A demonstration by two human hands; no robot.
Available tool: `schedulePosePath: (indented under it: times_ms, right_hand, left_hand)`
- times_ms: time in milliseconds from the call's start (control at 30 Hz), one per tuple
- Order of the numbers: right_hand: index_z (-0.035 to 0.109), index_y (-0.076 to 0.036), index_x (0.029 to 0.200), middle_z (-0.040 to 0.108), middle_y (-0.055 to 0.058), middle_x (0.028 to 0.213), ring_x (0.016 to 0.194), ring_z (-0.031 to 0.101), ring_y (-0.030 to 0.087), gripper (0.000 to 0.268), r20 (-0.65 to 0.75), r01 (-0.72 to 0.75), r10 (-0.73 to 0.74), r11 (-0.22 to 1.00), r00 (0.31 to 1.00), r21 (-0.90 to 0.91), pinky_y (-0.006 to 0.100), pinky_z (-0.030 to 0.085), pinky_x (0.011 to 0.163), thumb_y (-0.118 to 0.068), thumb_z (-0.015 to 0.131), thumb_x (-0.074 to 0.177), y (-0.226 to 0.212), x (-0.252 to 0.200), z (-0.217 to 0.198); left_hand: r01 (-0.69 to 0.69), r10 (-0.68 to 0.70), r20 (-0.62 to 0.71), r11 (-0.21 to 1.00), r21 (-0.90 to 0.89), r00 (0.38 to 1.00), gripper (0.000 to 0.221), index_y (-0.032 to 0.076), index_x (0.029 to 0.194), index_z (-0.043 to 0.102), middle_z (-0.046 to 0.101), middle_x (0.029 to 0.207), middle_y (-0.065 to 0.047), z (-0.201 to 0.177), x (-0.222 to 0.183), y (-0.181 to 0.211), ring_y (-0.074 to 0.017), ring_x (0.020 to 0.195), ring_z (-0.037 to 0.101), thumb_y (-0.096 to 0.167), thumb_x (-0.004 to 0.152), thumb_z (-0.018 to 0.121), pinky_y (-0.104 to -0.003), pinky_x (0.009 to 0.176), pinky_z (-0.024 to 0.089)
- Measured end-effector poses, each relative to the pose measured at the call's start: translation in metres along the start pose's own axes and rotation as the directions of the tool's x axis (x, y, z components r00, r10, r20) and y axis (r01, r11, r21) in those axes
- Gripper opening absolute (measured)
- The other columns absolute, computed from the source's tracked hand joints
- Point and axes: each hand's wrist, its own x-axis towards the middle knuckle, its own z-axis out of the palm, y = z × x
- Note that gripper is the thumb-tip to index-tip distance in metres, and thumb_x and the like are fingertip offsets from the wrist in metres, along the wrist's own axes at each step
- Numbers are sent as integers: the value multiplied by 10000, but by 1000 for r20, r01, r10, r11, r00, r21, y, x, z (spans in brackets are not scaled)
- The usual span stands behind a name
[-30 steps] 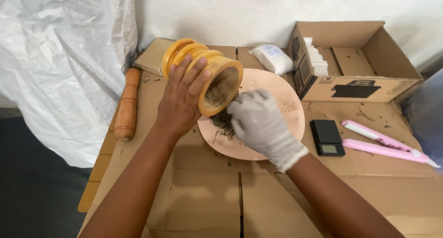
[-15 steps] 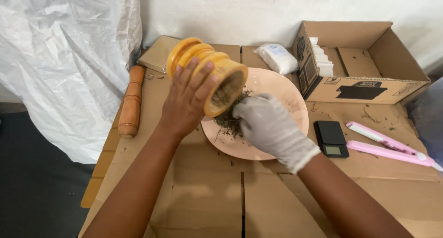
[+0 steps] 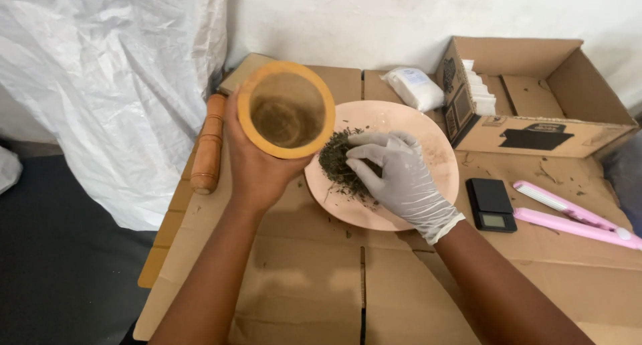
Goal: Emptying dried leaves from a wooden mortar onto a plate and sorting through them by hand to remove stems or debris.
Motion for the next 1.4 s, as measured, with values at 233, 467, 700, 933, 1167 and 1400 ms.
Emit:
schedulePosePath:
  times_ms: [233, 467, 700, 933, 1167, 1400]
  right_hand:
    - [764, -224, 1161, 773, -1, 1184, 1169, 701, 180, 242, -188, 88, -80, 996, 979, 32, 369, 442, 1037, -235, 772, 920, -22, 20, 4]
    - [699, -160, 1334, 692, 79, 1373, 1298, 628, 260, 352, -178, 260, -252, 965, 951, 26, 386, 405, 1094, -149, 692, 982, -53, 47, 12]
    - [675, -195, 1364, 630, 49, 1463, 1401, 536, 270, 326, -49, 216, -215, 976, 975, 36, 407, 356, 1149, -185, 610, 1045, -53, 66, 46]
    - [633, -204, 1431, 576, 54, 1521, 1434, 492, 301, 380, -20, 218, -218, 974, 976, 55, 429, 345, 1168, -192, 597, 1052, -55, 68, 54]
    - [557, -234, 1515, 518, 26, 1580, 1470, 455, 247, 465, -7, 205, -205, 978, 979, -25, 394, 297, 1193, -215, 595, 1051, -52, 64, 51]
    - [497, -76, 1512, 452, 210, 1589, 1505, 367, 391, 478, 143, 127, -136, 989, 980, 74, 516, 256, 1207, -200, 452, 1053, -52, 61, 11]
  left_hand:
    - [169, -170, -23, 984, -65, 985, 1290, -17, 1542, 239, 416, 1465, -269, -5, 2, 18, -451, 1440, 434, 198, 587, 1080, -624, 1200, 356]
    - [282, -285, -54, 958, -58, 957, 1282, -14, 1514, 290, 467, 1436, -233, -17, 11, 25, -408, 1414, 477, 210, 527, 1076, -584, 1183, 404]
    - [445, -442, -124, 896, -11, 888, 1305, -3, 1542, 261, 444, 1471, -230, -24, 16, 9, -414, 1432, 454, 302, 546, 1048, -562, 1178, 416]
    - [438, -440, -82, 898, -38, 894, 1328, 13, 1585, 156, 371, 1519, -270, -35, 14, 3, -479, 1468, 373, 291, 615, 1018, -656, 1201, 330]
    - [258, -249, -67, 932, 254, 966, 1206, 60, 1593, 198, 238, 1578, -299, -32, 17, 16, -572, 1506, 212, 248, 721, 1009, -811, 1172, 185]
    - [-194, 43, 233, 709, 678, 971, 625, 104, 1406, 526, 406, 1544, -183, -14, 17, 8, -438, 1490, 321, 382, 923, 808, -652, 1198, 300]
